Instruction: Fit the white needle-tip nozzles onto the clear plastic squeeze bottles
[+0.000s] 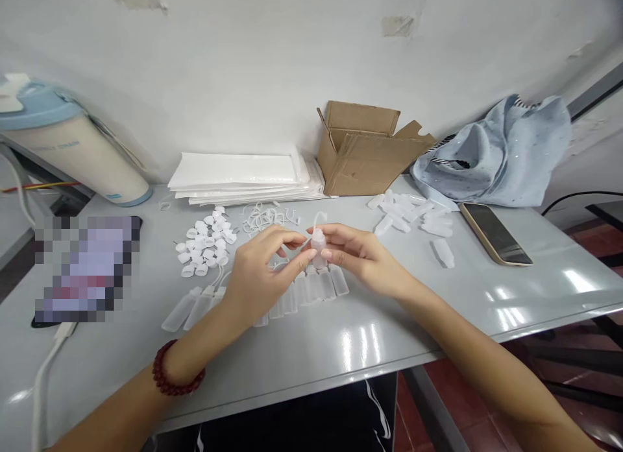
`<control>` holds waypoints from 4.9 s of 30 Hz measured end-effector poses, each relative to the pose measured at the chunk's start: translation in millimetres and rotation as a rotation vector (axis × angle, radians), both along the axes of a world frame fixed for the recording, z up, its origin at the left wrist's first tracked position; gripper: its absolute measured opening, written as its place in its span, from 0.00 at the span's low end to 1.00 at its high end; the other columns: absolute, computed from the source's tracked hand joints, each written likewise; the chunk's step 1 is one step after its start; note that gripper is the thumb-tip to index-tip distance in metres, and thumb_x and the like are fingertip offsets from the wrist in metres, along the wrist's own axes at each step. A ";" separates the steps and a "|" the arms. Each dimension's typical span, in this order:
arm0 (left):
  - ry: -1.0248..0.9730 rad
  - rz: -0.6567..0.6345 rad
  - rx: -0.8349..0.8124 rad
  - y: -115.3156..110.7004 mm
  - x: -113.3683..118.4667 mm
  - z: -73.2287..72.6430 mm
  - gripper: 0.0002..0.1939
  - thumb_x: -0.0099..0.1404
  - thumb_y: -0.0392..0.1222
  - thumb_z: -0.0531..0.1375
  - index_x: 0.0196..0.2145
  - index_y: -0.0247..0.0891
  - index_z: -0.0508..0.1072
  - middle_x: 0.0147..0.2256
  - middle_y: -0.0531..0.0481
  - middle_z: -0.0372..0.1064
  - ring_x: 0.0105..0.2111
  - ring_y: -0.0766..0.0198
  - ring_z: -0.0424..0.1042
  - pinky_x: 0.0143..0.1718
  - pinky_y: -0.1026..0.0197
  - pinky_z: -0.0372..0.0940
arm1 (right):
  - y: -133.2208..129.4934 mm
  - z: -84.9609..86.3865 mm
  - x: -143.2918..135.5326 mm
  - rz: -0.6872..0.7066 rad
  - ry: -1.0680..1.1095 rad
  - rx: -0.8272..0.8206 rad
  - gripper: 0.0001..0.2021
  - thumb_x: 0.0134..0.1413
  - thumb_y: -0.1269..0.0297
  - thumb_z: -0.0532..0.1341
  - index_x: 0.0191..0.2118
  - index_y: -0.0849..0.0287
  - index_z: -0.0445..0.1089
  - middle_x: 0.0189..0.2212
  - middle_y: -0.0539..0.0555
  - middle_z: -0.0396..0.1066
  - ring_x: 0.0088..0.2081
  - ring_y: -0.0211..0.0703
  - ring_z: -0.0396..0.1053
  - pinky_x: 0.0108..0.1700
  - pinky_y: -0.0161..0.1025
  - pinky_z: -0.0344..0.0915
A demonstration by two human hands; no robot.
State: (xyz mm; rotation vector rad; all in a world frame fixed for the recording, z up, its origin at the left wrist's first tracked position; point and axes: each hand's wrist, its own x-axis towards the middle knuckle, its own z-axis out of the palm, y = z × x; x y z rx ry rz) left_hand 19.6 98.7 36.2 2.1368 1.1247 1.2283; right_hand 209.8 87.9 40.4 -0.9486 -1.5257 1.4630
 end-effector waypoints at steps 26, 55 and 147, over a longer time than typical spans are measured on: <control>0.177 -0.201 0.526 -0.9 8.9 -10.4 0.22 0.57 0.43 0.68 0.46 0.29 0.70 0.42 0.38 0.74 0.45 0.51 0.69 0.48 0.48 0.67 | 24.2 11.8 36.2 0.404 -0.113 -0.154 0.12 0.60 0.69 0.58 0.48 0.63 0.72 0.39 0.55 0.75 0.39 0.37 0.72 0.39 0.35 0.69; 0.647 -0.344 0.122 -7.1 53.5 -18.9 0.20 0.59 0.43 0.64 0.46 0.28 0.69 0.43 0.37 0.71 0.47 0.47 0.66 0.46 0.46 0.67 | 33.9 19.0 75.0 -0.261 -0.915 0.301 0.11 0.55 0.75 0.55 0.41 0.63 0.73 0.30 0.54 0.74 0.32 0.41 0.69 0.36 0.35 0.62; 0.101 -0.297 -0.498 14.9 -36.7 13.2 0.16 0.61 0.50 0.62 0.47 0.50 0.76 0.53 0.50 0.71 0.44 0.56 0.74 0.35 0.58 0.74 | 24.7 -20.5 21.0 -0.165 -0.735 0.951 0.09 0.58 0.75 0.57 0.45 0.65 0.67 0.40 0.63 0.70 0.42 0.50 0.70 0.43 0.47 0.70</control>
